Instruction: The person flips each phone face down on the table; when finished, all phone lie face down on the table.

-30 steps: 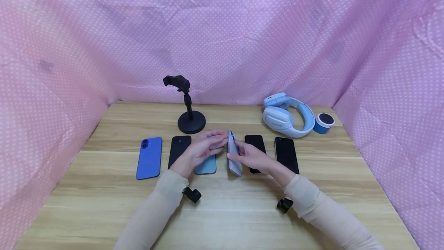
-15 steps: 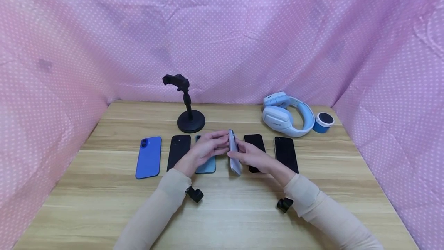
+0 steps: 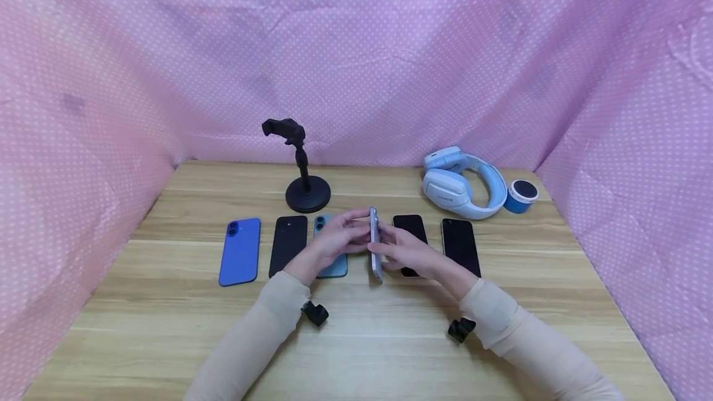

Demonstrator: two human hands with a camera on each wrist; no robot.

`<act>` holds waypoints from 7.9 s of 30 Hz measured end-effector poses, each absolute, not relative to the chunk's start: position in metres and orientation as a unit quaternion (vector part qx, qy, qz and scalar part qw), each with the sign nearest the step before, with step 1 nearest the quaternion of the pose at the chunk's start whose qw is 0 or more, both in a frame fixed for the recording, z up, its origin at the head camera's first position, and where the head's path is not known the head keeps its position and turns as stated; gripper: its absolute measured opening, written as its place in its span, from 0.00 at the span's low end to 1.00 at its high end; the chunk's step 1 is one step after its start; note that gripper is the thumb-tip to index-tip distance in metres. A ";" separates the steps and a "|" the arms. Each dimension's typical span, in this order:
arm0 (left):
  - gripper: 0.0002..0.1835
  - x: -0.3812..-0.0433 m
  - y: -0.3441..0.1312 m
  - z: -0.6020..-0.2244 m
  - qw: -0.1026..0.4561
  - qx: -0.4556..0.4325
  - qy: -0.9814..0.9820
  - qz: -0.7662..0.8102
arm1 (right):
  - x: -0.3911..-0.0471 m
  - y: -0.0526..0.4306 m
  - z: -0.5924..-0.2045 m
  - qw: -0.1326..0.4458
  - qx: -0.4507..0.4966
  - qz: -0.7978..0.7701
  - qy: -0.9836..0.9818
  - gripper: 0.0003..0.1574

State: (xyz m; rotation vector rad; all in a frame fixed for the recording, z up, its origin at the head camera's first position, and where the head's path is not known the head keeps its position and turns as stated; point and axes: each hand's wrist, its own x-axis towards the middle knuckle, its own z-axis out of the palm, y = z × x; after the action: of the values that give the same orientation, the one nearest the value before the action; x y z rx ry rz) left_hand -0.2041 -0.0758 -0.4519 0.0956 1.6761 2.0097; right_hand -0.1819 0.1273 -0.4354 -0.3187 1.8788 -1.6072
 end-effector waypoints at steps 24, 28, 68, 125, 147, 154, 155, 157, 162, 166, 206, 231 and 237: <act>0.27 -0.199 -0.072 -0.455 0.242 0.056 0.693 0.677 | -0.178 0.136 -0.431 0.300 -0.132 -0.646 0.690 0.52; 0.28 -0.198 -0.072 -0.455 0.245 0.058 0.694 0.674 | -0.178 0.138 -0.430 0.300 -0.139 -0.644 0.690 0.51; 0.29 -0.188 -0.083 -0.445 0.201 0.070 0.783 0.584 | -0.185 0.141 -0.451 0.268 -0.170 -0.561 0.764 0.50; 0.23 -0.186 -0.093 -0.454 0.162 0.177 0.811 0.534 | -0.195 0.131 -0.442 0.258 -0.142 -0.369 0.881 0.51; 0.20 -0.182 -0.142 -0.445 0.035 0.202 0.873 0.442 | -0.188 0.120 -0.427 0.128 -0.275 -0.473 0.827 0.36; 0.24 -0.176 -0.154 -0.447 0.083 0.157 0.855 0.488 | -0.188 0.096 -0.433 0.188 -0.285 -0.495 0.799 0.39; 0.24 -0.175 -0.155 -0.447 0.094 0.150 0.849 0.497 | -0.188 0.093 -0.435 0.199 -0.282 -0.498 0.796 0.40; 0.25 -0.175 -0.156 -0.448 0.119 0.138 0.838 0.515 | -0.190 0.086 -0.437 0.214 -0.276 -0.498 0.794 0.41; 0.26 -0.177 -0.158 -0.451 0.150 0.125 0.817 0.542 | -0.191 0.075 -0.437 0.222 -0.273 -0.472 0.808 0.43; 0.28 -0.179 -0.160 -0.450 0.170 0.103 0.804 0.560 | -0.191 0.069 -0.435 0.213 -0.277 -0.449 0.822 0.43; 0.29 -0.183 -0.161 -0.450 0.206 0.065 0.790 0.574 | -0.191 0.072 -0.430 0.206 -0.282 -0.340 0.873 0.45; 0.27 -0.182 -0.164 -0.456 0.201 0.057 0.778 0.592 | -0.196 0.056 -0.445 0.250 -0.219 -0.501 0.799 0.46; 0.26 -0.180 -0.164 -0.454 0.212 0.051 0.783 0.582 | -0.195 0.052 -0.449 0.261 -0.217 -0.500 0.797 0.46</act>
State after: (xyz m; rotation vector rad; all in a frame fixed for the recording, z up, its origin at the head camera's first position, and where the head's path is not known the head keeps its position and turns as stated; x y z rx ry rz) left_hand -0.1798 -0.1638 -0.4543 0.1406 2.1759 1.6174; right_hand -0.1949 0.0523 -0.4486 -0.5870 2.1570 -1.3534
